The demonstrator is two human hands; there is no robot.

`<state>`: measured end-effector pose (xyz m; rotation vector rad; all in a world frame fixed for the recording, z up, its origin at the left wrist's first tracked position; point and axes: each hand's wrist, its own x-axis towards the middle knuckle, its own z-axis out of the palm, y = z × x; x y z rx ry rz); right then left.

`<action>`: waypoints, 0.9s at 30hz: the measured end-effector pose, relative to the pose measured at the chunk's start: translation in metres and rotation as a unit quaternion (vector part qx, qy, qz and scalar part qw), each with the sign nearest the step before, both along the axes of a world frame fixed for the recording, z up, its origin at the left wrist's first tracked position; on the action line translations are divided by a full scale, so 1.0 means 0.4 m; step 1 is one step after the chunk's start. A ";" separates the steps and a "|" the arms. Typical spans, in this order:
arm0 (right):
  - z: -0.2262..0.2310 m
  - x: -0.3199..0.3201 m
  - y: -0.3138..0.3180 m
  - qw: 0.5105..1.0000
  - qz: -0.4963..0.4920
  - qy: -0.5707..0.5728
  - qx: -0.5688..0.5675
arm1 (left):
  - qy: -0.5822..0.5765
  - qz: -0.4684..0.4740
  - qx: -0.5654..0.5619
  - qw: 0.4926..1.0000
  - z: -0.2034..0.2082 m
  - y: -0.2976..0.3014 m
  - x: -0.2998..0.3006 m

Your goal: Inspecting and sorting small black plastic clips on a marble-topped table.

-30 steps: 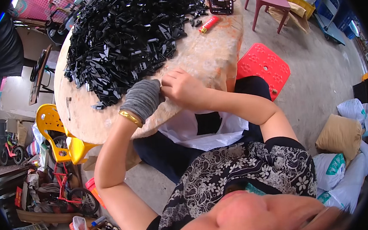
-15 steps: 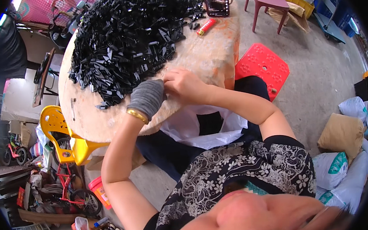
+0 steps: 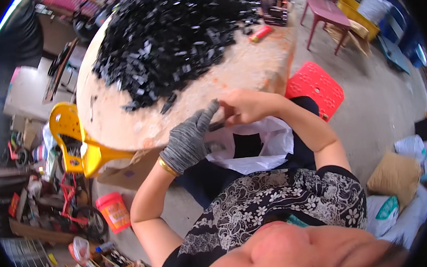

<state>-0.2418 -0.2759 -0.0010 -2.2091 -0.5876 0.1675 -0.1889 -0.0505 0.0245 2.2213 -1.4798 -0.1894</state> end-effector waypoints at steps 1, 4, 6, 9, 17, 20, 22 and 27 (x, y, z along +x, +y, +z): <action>-0.002 -0.003 -0.006 1.000 0.018 -0.016 -0.001 | -0.013 0.028 -0.003 1.000 0.011 0.014 0.006; -0.011 0.005 0.003 0.997 0.031 -0.065 0.015 | -0.105 0.136 -0.055 0.984 -0.011 0.062 0.073; -0.014 0.028 0.010 0.994 -0.015 -0.097 0.038 | -0.186 0.182 -0.067 0.963 -0.043 0.090 0.146; -0.061 0.114 0.027 0.966 -0.092 -0.241 -0.006 | -0.160 0.258 0.002 0.953 -0.066 0.094 0.203; -0.074 0.263 0.104 0.915 -0.138 -0.320 -0.205 | -0.261 0.195 -0.002 0.945 -0.112 0.030 0.237; -0.080 0.256 0.088 0.910 -0.134 -0.337 -0.201 | -0.200 0.199 -0.001 0.959 -0.090 0.021 0.223; -0.089 0.254 0.084 0.913 -0.122 -0.336 -0.197 | -0.172 0.172 -0.010 0.970 -0.086 0.027 0.218; -0.092 0.267 0.100 0.909 -0.116 -0.349 -0.197 | -0.110 0.107 -0.022 0.988 -0.082 0.047 0.200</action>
